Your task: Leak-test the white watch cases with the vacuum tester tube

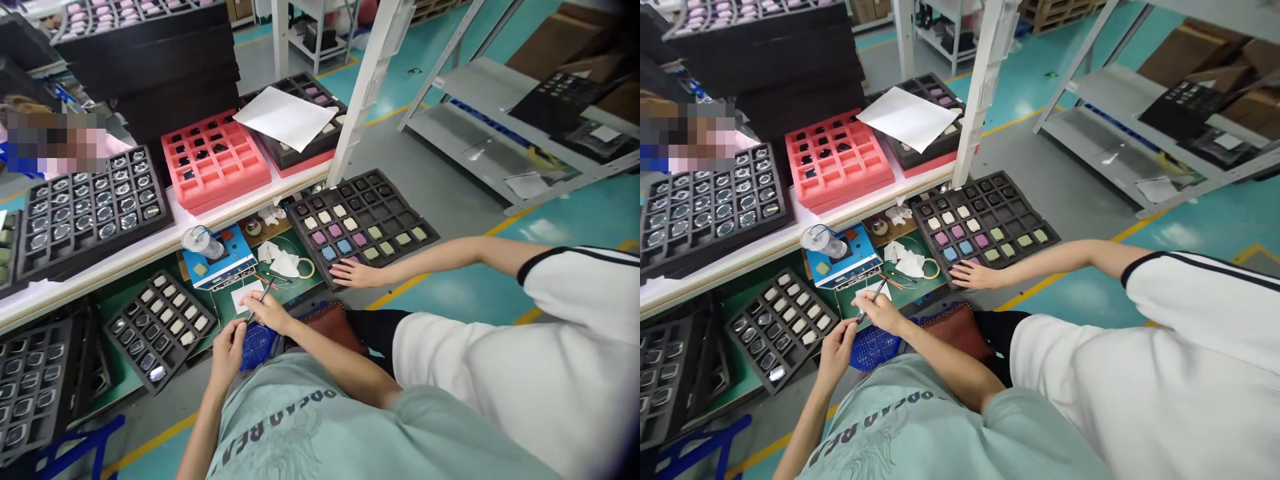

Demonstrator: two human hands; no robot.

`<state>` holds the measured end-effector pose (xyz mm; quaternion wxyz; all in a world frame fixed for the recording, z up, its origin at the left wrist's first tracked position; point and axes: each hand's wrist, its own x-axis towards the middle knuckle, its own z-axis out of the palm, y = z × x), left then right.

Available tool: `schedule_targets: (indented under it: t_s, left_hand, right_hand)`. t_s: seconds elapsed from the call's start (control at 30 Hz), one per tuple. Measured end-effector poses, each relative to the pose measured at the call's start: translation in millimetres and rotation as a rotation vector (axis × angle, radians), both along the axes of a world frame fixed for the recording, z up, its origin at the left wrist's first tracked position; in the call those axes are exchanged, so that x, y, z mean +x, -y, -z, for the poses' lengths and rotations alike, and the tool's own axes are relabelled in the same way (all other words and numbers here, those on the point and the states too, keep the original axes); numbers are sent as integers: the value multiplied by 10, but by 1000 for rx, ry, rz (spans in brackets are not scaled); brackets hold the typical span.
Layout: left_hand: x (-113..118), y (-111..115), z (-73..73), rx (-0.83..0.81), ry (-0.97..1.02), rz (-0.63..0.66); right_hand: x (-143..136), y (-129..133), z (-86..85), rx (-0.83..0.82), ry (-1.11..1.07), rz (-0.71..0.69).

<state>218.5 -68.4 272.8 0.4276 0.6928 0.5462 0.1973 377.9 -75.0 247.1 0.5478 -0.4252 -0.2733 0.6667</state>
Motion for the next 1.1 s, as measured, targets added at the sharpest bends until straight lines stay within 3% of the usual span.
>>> schedule_targets:
  t_s: [0.2,0.5,0.7,0.8,0.9,1.1]
  left_hand:
    - [-318,135,-11,-60,7,-14]
    - [-949,246,62,-181,145,-148]
    - [-1351,161,135,-406,365,-154]
    - [-1597,148,261,-406,340,-67]
    - [-1787,218,492,-373,332,79]
    - [-1942,404,919,-434,357,296]
  right_hand:
    - [-261,2,36,-19,-41,-94]
    - [-987,-25,29,-6,-50,-197]
    - [-1408,18,77,-5,99,-80]
    - [-1524,133,63,-59,130,40]
    - [-1688,323,107,-91,186,131]
    - [-1952,665,335,-264,228,234]
